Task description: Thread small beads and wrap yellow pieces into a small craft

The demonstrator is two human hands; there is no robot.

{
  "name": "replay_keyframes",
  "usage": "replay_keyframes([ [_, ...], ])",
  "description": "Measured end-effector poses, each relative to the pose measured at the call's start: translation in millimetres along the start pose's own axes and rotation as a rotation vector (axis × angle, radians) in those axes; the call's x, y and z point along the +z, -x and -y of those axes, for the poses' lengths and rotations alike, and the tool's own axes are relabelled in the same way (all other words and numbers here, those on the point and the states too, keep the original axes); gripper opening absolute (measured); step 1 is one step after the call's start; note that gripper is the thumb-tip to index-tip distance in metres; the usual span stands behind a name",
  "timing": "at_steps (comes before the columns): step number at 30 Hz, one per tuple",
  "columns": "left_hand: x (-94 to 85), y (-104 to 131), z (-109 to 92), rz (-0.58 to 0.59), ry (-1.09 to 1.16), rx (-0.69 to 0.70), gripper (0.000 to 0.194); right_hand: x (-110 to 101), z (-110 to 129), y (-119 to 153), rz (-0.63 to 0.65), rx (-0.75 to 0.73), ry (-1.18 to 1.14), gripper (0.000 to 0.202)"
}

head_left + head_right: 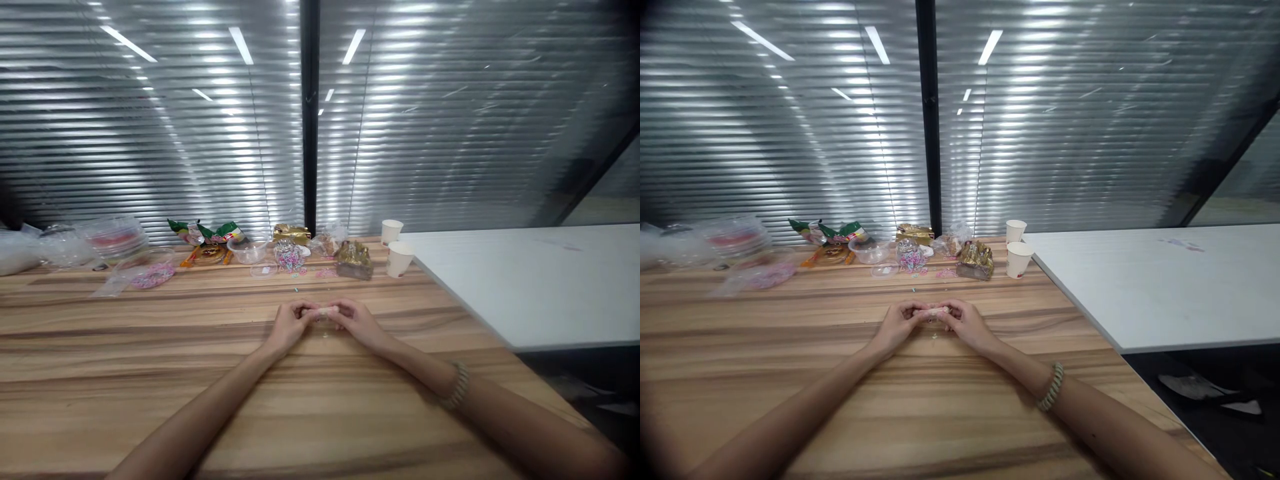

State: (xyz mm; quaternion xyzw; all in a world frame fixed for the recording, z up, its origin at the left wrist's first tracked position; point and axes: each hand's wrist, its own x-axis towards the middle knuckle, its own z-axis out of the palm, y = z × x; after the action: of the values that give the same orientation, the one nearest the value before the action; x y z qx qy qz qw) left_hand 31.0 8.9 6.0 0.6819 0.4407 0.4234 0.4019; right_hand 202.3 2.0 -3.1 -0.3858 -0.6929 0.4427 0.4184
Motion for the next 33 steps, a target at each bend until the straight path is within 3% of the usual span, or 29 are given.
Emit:
replay_keyframes([
  [8,-1.3,1.1,-0.7,0.022,-0.025,0.038,0.02,-1.3,5.5,1.0,0.017,-0.026,0.089,0.032],
  [15,-0.3,-0.3,5.0,0.023,0.06,-0.011,0.026,1.2,0.1,-2.4,-0.085,0.029,-0.004,0.028],
  [23,-1.1,-4.2,17.7,-0.092,0.076,-0.01,0.023,0.7,-1.4,-1.9,-0.084,0.06,-0.071,0.031],
  [33,-1.9,-1.8,10.5,-0.038,0.023,0.01,0.021,-1.0,4.0,-2.1,-0.048,0.007,0.016,0.027],
])
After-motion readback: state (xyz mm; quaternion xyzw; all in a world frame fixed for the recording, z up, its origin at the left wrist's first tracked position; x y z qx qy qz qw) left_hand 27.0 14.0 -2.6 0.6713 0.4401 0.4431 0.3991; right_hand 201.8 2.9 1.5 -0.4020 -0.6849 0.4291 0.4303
